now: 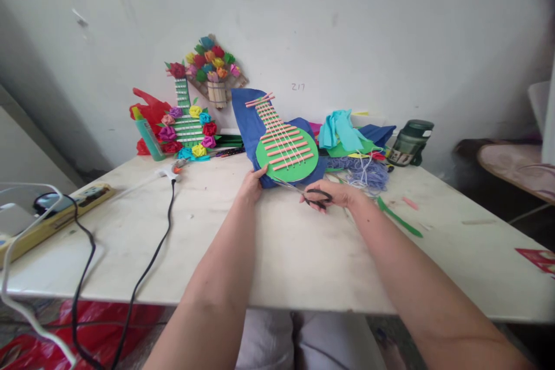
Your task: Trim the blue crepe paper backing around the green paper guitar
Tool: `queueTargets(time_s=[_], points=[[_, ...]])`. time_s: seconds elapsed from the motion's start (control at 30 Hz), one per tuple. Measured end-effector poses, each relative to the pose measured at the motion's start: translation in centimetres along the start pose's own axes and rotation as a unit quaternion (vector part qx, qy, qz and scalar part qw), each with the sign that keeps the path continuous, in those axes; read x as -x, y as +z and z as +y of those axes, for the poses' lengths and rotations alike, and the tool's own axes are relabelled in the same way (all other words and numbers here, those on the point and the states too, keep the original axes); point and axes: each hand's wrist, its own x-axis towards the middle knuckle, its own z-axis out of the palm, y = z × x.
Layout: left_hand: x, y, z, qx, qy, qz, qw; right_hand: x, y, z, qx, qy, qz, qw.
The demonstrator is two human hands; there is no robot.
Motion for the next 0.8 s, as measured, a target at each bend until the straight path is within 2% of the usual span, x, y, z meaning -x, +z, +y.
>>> queueTargets(time_s=[0.23,0.53,0.8], points=[[0.1,0.1,0.0,0.000,-0.008,-0.006,1.000,-0.3,0.3,0.1,-0.024,0.006,0.007,1.000],[0.1,0.1,-0.1,-0.007,-0.010,-0.023,1.000,-1.7,0.1,1.7,-0.052,0.008,0.009,0.999],[-0.1,-0.1,-0.4,-0.004,-0.004,-0.032,0.999,-1.5,0.9,1.0,-0.067,0.008,0.027,0.997]])
